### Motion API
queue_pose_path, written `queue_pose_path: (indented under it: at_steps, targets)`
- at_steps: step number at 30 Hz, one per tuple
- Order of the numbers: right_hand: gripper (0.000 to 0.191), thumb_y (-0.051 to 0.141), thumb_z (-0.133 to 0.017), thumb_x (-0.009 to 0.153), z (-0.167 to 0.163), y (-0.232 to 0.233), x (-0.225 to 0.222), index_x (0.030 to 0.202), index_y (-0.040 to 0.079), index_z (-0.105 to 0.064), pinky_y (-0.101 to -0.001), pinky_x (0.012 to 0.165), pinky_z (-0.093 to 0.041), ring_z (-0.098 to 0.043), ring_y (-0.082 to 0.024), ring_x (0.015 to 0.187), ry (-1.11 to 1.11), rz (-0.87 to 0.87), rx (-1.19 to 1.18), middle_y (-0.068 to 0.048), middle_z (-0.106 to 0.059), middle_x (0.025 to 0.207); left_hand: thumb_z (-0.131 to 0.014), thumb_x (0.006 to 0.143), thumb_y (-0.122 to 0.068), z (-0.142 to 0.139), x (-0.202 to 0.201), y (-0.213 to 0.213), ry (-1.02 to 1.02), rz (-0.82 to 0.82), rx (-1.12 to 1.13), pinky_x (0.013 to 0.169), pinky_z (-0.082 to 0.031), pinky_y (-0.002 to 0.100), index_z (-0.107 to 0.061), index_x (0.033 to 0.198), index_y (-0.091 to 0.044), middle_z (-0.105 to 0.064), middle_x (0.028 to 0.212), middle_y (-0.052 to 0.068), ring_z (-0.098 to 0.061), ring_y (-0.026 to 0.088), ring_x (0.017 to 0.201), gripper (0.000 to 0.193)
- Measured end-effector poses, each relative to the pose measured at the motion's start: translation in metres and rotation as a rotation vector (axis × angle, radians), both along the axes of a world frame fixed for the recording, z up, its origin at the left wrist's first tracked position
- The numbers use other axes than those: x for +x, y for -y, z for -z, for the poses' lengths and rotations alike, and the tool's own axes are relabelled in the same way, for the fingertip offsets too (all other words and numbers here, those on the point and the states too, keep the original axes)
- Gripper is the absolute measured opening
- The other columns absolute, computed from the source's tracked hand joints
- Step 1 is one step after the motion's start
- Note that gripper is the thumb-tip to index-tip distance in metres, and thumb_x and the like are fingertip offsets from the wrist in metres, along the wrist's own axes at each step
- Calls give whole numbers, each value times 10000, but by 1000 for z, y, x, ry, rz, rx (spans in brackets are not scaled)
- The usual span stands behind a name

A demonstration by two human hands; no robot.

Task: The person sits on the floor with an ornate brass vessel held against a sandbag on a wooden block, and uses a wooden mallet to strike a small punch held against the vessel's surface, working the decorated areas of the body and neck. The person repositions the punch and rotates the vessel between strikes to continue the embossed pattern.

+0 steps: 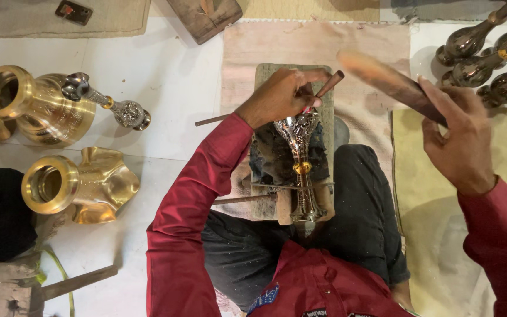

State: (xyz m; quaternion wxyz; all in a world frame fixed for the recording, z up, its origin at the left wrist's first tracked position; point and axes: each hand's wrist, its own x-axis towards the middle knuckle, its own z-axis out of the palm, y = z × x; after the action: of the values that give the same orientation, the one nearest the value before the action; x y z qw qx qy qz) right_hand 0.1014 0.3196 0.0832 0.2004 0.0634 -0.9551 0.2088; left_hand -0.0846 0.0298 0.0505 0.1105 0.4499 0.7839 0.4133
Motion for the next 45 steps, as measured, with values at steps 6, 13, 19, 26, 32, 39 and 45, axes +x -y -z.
queue_pose_path:
  at_steps: [6,13,19,26,32,39,45]
  targets:
    - [682,-128,-669,843,4,5,-3,1490,62,-564,-399,829,-582,-639,-356,1081,-38,-9,-95,-251,-594,1255,-817,899,-105,1,5,6,81,-32,51,710,-621,323,-631,1354,-110,-810,863,93,-792,140,732,491]
    - [706,-132,-707,804,-22,17,-2,1466,94,-610,-468,920,-556,-642,-377,1086,-133,-22,161,-180,-636,1215,-801,917,-101,-2,4,8,92,-28,1,715,-617,329,-646,1351,-111,-805,863,95,-785,150,750,461]
    - [708,-120,-714,777,-22,17,-7,1449,74,-601,-487,926,-506,-623,-347,1066,-108,-56,220,-196,-645,1175,-809,894,-99,2,-1,4,103,1,30,727,-623,333,-636,1369,-107,-799,907,94,-773,143,777,505]
    - [693,-77,-710,844,-6,6,-6,1507,81,-588,-470,924,-541,-621,-342,1099,-25,-28,95,-203,-621,1231,-844,879,-138,10,1,8,94,-37,62,753,-650,314,-633,1354,-102,-798,951,87,-781,133,782,521]
    - [719,-110,-711,805,-3,6,-5,1489,77,-589,-442,882,-563,-620,-381,1090,-36,-40,60,-249,-607,1235,-828,895,-136,11,1,9,141,-56,29,732,-630,326,-653,1339,-102,-805,901,109,-774,149,774,479]
    - [683,-88,-735,831,-16,8,-8,1470,97,-581,-476,899,-509,-601,-335,1073,-115,-36,116,-176,-618,1190,-800,947,-72,16,-4,13,55,52,156,817,-646,303,-596,1408,-66,-795,1045,130,-798,151,926,504]
    - [702,-86,-712,811,-26,18,-8,1479,75,-565,-464,921,-465,-575,-351,1039,-111,-50,108,-178,-613,1154,-780,903,-82,14,3,15,279,-68,7,707,-614,312,-616,1415,-103,-815,908,111,-759,142,744,538]
